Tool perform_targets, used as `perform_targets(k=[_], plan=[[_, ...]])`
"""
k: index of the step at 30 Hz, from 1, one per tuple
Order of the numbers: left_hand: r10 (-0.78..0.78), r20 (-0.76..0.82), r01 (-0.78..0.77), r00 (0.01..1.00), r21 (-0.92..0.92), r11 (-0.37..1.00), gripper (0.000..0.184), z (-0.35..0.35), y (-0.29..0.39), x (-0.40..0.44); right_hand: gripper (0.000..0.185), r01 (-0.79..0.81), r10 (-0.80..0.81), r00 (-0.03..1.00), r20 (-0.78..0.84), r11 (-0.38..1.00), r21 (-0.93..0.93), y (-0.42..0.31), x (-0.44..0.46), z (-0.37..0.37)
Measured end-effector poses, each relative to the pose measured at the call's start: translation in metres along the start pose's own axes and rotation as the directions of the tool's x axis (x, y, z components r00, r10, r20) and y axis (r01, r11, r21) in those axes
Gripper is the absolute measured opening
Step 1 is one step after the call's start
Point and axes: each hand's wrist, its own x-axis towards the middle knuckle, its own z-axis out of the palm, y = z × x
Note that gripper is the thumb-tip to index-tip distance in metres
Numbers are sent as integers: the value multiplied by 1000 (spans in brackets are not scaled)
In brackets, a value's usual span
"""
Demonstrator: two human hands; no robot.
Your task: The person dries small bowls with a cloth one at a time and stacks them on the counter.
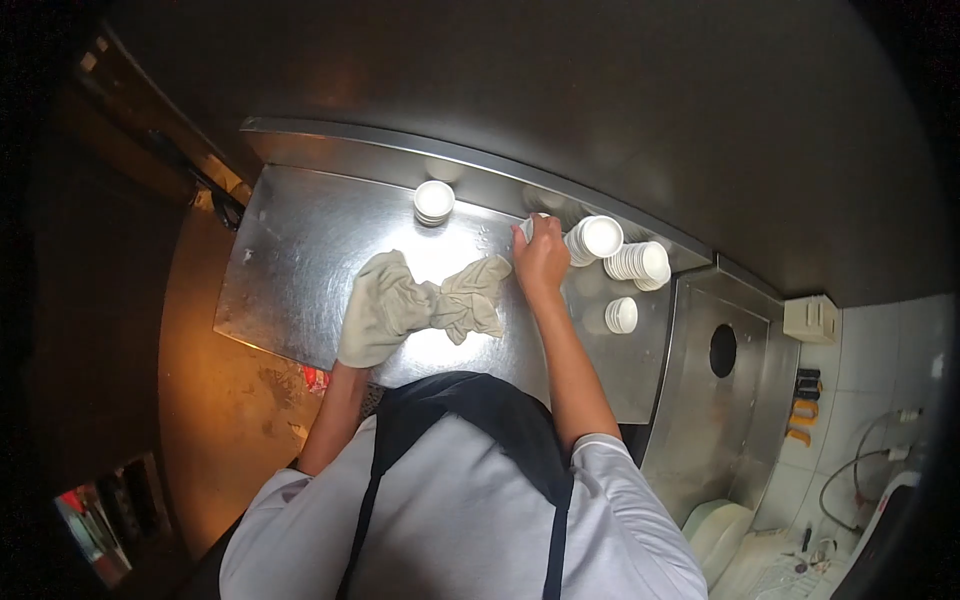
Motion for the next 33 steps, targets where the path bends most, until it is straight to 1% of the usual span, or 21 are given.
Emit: perform_targets(k=[1,2,3,4,6,7,9,11,15,16,19,20,22,23,25,26,27,28,30,31,33], plan=[[116,121,-144,986,257,956,38,2,12,0,24,-26,27,999,44,999,-19,15,-5,5],[229,239,-318,944,463,828,47,4,23,1,24,-54,57,995,86,998,-39,29,-9,8],[254,259,-362,932,597,716,44,17,70,-2,24,-66,59,986,157,997,35,39,-10,10],[280,282,-396,918,712,580,42,25,98,-4,24,-85,77,988,136,995,50,46,-11,11],[347,363,-474,865,818,326,18,10,67,12,24,-107,97,990,102,990,91,53,-14,17],[473,386,-511,792,844,166,22,9,0,19,22,-104,97,992,80,992,77,52,-16,17],[402,400,-413,824,909,-58,26,20,-23,35,19,-98,96,995,33,994,49,49,-16,18],[19,233,-222,972,947,-231,27,43,10,45,19,-43,42,998,50,999,23,43,-18,11],[80,359,-355,930,933,-56,17,44,7,26,20,-49,45,998,44,995,91,42,-16,6],[96,381,-382,919,924,-13,16,42,5,18,20,-76,78,997,-13,991,107,42,-16,7],[178,313,-353,933,890,288,17,27,-52,1,21,-127,163,974,-155,967,223,39,-11,7],[201,260,-322,944,852,412,19,22,-71,-3,22,-201,243,965,-99,928,312,31,-12,5],[247,327,-382,912,897,221,22,21,-59,-5,23,-354,383,923,33,811,466,3,-16,-7],[201,344,-377,917,912,159,24,23,-49,-3,26,-378,352,921,166,710,594,-15,-26,-17],[44,347,-349,937,935,69,30,27,-30,4,28,-462,131,859,494,614,640,-47,-45,-41],[-68,326,-324,943,945,39,33,28,-26,5,30,-343,46,893,448,714,611,-55,-53,-50],[65,193,-202,979,872,445,32,27,-27,-1,32,-215,-47,912,408,793,571,-62,-61,-57],[129,10,-107,992,619,778,32,26,-29,-11,35,-78,-147,915,376,849,522,-66,-69,-61],[119,-197,-67,973,252,965,35,18,-37,-19,36,168,-255,925,281,939,302,-54,-89,-47],[128,-209,-70,970,265,962,36,8,-46,-17,37,283,-319,917,239,943,175,-45,-98,-39],[145,-229,-74,963,293,953,39,-20,-67,-13,41,277,-339,834,436,940,202,-33,-118,-28]])
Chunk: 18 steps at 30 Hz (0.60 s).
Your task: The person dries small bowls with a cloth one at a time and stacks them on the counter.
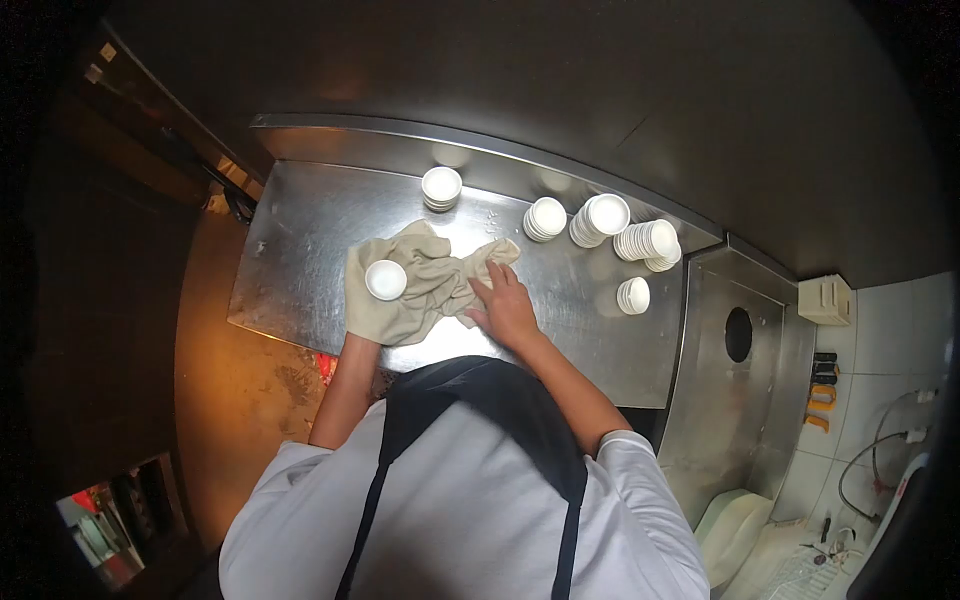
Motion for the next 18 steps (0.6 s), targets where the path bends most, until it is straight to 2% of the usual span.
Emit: perform_targets(k=[1,2,5,6,7,9,11,13,14,16,18], plan=[[6,-10,-6,1000,14,1000,42,-9,-6,5,43,1,-2,994,107,1000,13,1,-5,4],[-1,-25,2,1000,31,1000,40,-15,-12,8,41,5,-24,992,126,989,150,4,-7,8],[-133,-20,131,991,-75,989,35,-17,-8,12,38,75,-97,994,41,928,365,-22,4,-13],[-207,-3,202,978,-191,961,33,-13,2,12,37,205,-189,979,-81,932,299,-39,14,-26],[-286,22,278,958,-321,905,32,-5,13,12,37,295,-273,955,-118,917,268,-53,23,-36],[-426,109,400,898,-604,689,29,15,36,12,38,462,-431,883,-186,866,190,-71,40,-47],[-490,175,431,854,-767,476,26,39,56,9,36,458,-432,879,-201,882,109,-73,54,-44],[-493,163,407,855,-800,441,23,52,71,5,36,400,-386,904,-186,915,46,-75,60,-42],[-483,138,389,865,-793,469,22,55,77,5,36,346,-338,927,-165,938,25,-76,61,-40],[-315,82,298,946,-607,736,20,50,71,6,31,201,-197,976,-95,979,27,-83,62,-39],[-183,19,177,983,-359,917,19,49,50,2,28,32,-48,997,66,973,229,-77,70,-36]])
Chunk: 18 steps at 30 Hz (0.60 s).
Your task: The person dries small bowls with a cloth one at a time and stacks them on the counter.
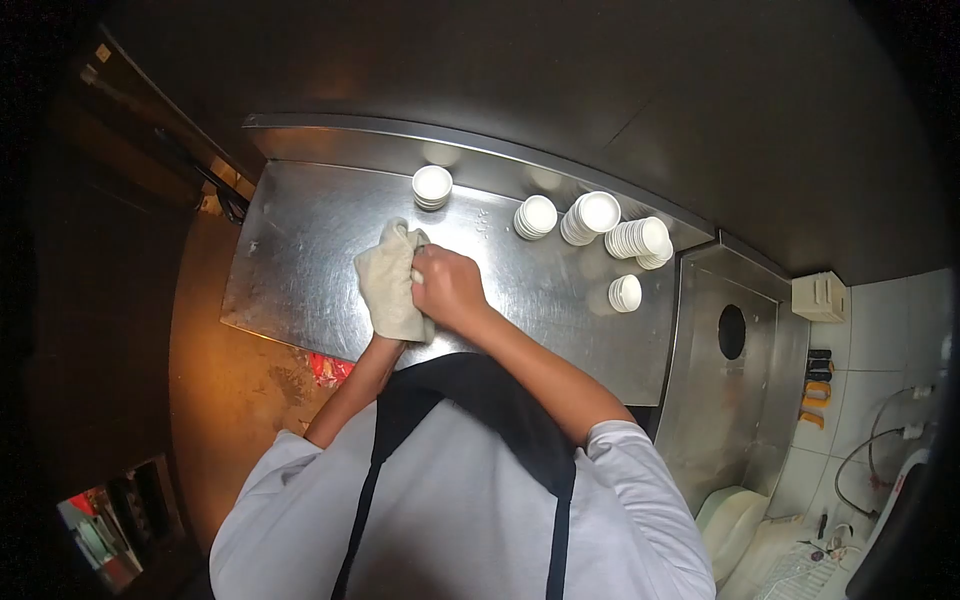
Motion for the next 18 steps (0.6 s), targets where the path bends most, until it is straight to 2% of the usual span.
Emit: perform_targets(k=[1,2,3,4,5,6,7,8,10,13,14,15,16,17,18], plan=[[61,-38,-54,997,149,987,19,4,4,0,27,-91,84,994,69,991,96,4,4,-1],[169,17,-167,985,264,950,19,4,9,2,25,-112,87,991,101,954,279,9,3,-4],[-164,-6,163,986,-71,984,19,5,14,3,26,-88,80,996,42,958,274,8,1,-2],[-478,-27,424,878,-419,803,20,11,34,3,26,-63,69,998,-13,962,266,5,-2,0],[-472,-20,406,881,-479,779,21,14,28,3,26,-35,54,996,-67,966,257,1,-4,4],[-462,-15,383,887,-536,753,22,15,16,3,25,-6,42,983,-181,980,198,-3,-4,11],[-450,-10,358,893,-590,723,23,13,2,5,24,24,0,977,-215,993,112,-1,-2,12],[-380,26,346,925,-474,809,23,8,-5,6,24,53,-45,969,-243,998,25,2,1,13],[-393,-28,332,919,-483,811,27,3,-9,2,27,56,-87,969,-229,989,-137,7,4,10],[-407,-81,320,910,-486,813,34,8,7,4,30,-47,-10,959,-283,980,-192,29,2,4],[-410,-101,314,906,-490,813,36,9,11,5,30,-80,21,962,-274,975,-208,39,-3,-1],[-415,-126,305,901,-494,814,39,8,12,5,31,-118,72,978,-197,965,-233,48,-9,-6],[-377,-234,268,896,-392,880,37,4,9,9,31,-152,125,985,-115,954,-259,55,-16,-10],[-316,-275,257,908,-229,939,41,-9,-7,9,32,-180,178,984,-34,940,-289,59,-22,-10],[-247,-301,241,921,-57,969,46,-26,-31,12,32,-80,39,990,-132,945,-317,61,-25,-6]])
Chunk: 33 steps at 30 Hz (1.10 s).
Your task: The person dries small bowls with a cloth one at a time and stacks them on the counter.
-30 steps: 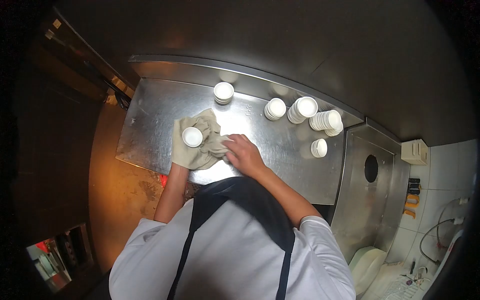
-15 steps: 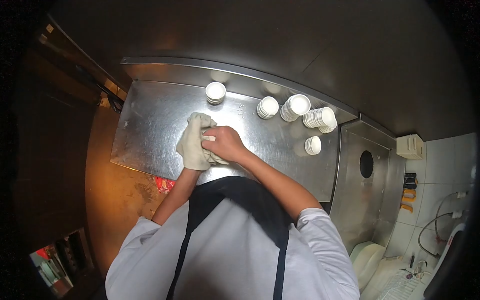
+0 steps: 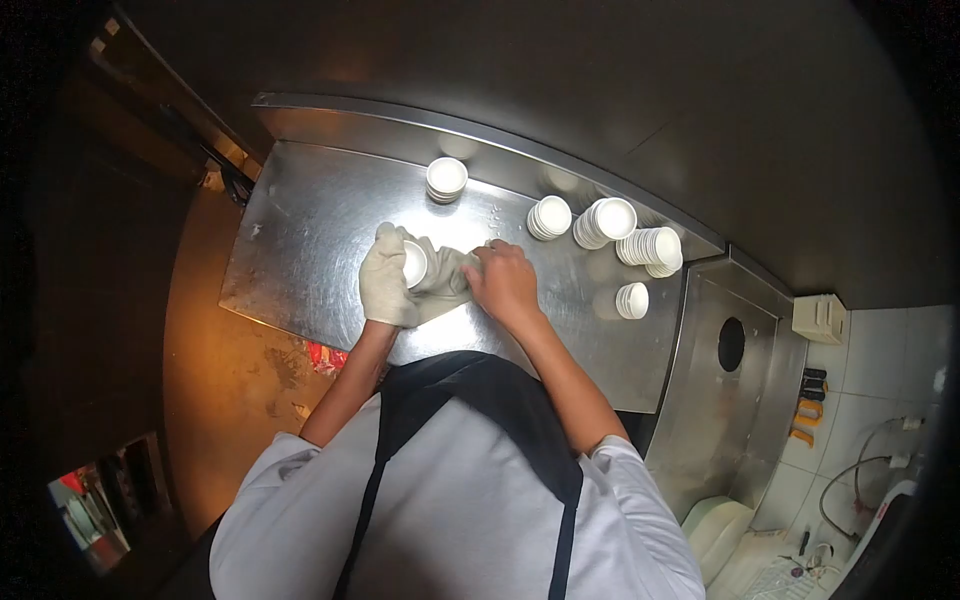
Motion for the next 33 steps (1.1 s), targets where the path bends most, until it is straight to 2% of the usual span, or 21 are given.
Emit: perform_targets(k=[1,2,3,4,6,7,9,10,13,14,17,18,20,21,22,24,25,26,29,32,33], plan=[[74,-6,-72,997,160,984,50,-7,-11,8,33,-87,78,995,56,978,190,-8,5,-4],[125,-21,-93,992,546,833,48,-2,17,-7,34,-183,147,981,124,913,366,-23,12,-14],[151,51,-147,987,660,736,43,1,16,-8,35,-283,205,957,204,806,520,-38,17,-23],[167,130,-207,977,756,621,38,3,14,-7,34,-254,174,965,194,791,556,-50,19,-27],[377,399,-500,836,837,223,31,4,2,-8,31,-239,188,971,149,809,536,-46,23,-6],[389,393,-518,833,801,299,31,-1,-9,-6,30,-229,190,973,128,819,526,-38,27,9],[415,370,-540,831,715,445,32,-13,-24,0,29,-318,287,946,154,713,625,-8,44,44],[367,370,-506,854,757,413,28,-19,-25,6,30,-358,341,926,164,652,668,12,57,66],[270,258,-368,928,757,541,30,-23,-16,5,34,-460,481,851,212,487,742,28,99,77],[249,249,-346,936,780,521,30,-26,-21,8,35,-490,523,820,231,434,756,30,109,76],[194,235,-304,953,712,632,35,-31,-33,14,40,-469,500,806,315,218,856,28,124,69],[176,251,-304,952,698,648,35,-32,-37,16,41,-493,531,796,291,290,820,30,123,63],[194,340,-381,920,665,642,27,-34,-36,16,41,-393,488,873,-18,724,567,41,109,53],[225,384,-432,895,628,647,26,-33,-31,12,42,-326,401,904,-151,873,363,49,99,47],[305,419,-507,855,552,663,32,-27,-3,-5,43,-302,366,895,-254,917,260,59,86,41],[196,406,-322,893,270,907,38,-23,9,-13,41,-329,335,872,-358,941,80,78,62,32],[-10,418,-7,908,38,999,36,-23,6,-8,37,-376,352,859,-371,927,8,87,52,28],[-200,480,320,854,-182,930,34,-22,3,-3,33,-425,370,844,-389,903,-62,96,45,25],[-192,437,263,879,-106,959,32,-17,-18,7,27,-445,436,873,-220,896,10,118,33,22],[-273,496,428,824,-230,874,31,-3,6,-5,31,-432,433,855,-285,899,69,124,35,29],[-250,534,424,807,-231,875,31,-3,8,-5,31,-440,442,851,-284,895,72,125,35,28]])
